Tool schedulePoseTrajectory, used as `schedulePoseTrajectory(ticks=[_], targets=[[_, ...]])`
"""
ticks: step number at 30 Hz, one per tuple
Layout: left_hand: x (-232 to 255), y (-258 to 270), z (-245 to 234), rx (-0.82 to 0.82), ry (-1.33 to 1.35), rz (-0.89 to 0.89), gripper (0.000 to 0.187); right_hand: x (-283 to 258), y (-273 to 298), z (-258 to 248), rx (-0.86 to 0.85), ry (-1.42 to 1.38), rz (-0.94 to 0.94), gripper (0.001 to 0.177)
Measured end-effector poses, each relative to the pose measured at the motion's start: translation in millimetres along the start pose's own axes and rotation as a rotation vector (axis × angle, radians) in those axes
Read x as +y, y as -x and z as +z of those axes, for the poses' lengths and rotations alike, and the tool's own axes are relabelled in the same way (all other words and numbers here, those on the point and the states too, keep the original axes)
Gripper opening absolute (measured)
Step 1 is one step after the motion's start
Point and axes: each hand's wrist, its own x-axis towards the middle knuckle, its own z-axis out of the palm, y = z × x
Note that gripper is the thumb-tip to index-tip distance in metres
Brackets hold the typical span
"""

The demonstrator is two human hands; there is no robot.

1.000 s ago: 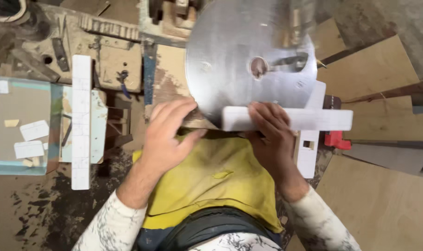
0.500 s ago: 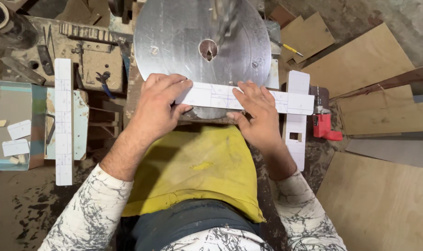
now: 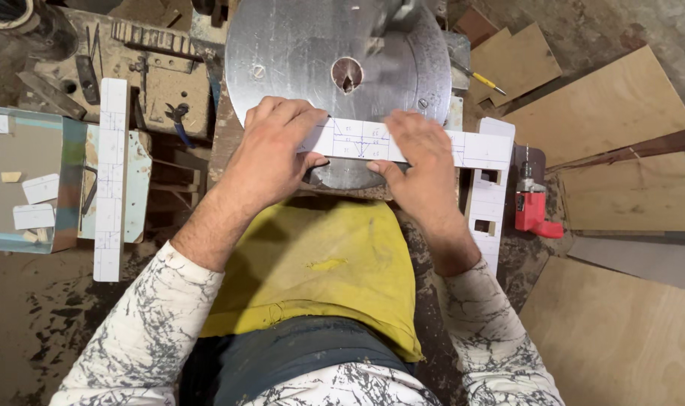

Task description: The person uses a bandsaw to cut a long white wooden strip along pre-drawn lines. They guide the wood through the blade, make angled cuts, and place the cut pieces into a nearby container.

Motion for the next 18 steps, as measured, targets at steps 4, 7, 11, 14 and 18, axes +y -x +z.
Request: schedulePoseTrajectory(ticks=[4, 7, 11, 14, 18], targets=[[-4, 2, 2, 0.035, -0.004, 0.017, 0.06, 7, -1, -3, -0.039, 0.043, 0.025, 0.058], [-6, 4, 5, 0.063, 0.016, 0.002, 0.062, 9, 0, 0, -0.043, 0.043, 0.025, 0.058], [-9, 3, 7, 0.102, 0.03, -0.017, 0.065, 8, -1, 1, -0.037, 0.033, 0.04, 0.057], [-11, 4, 9, 0.116, 0.027, -0.009, 0.065, 8, -2, 1, -0.038, 0.035, 0.048, 0.057], [-14, 5, 10, 0.117, 0.037, -0.001, 0.064, 9, -3, 2, -0.021, 0.042, 0.03, 0.057]])
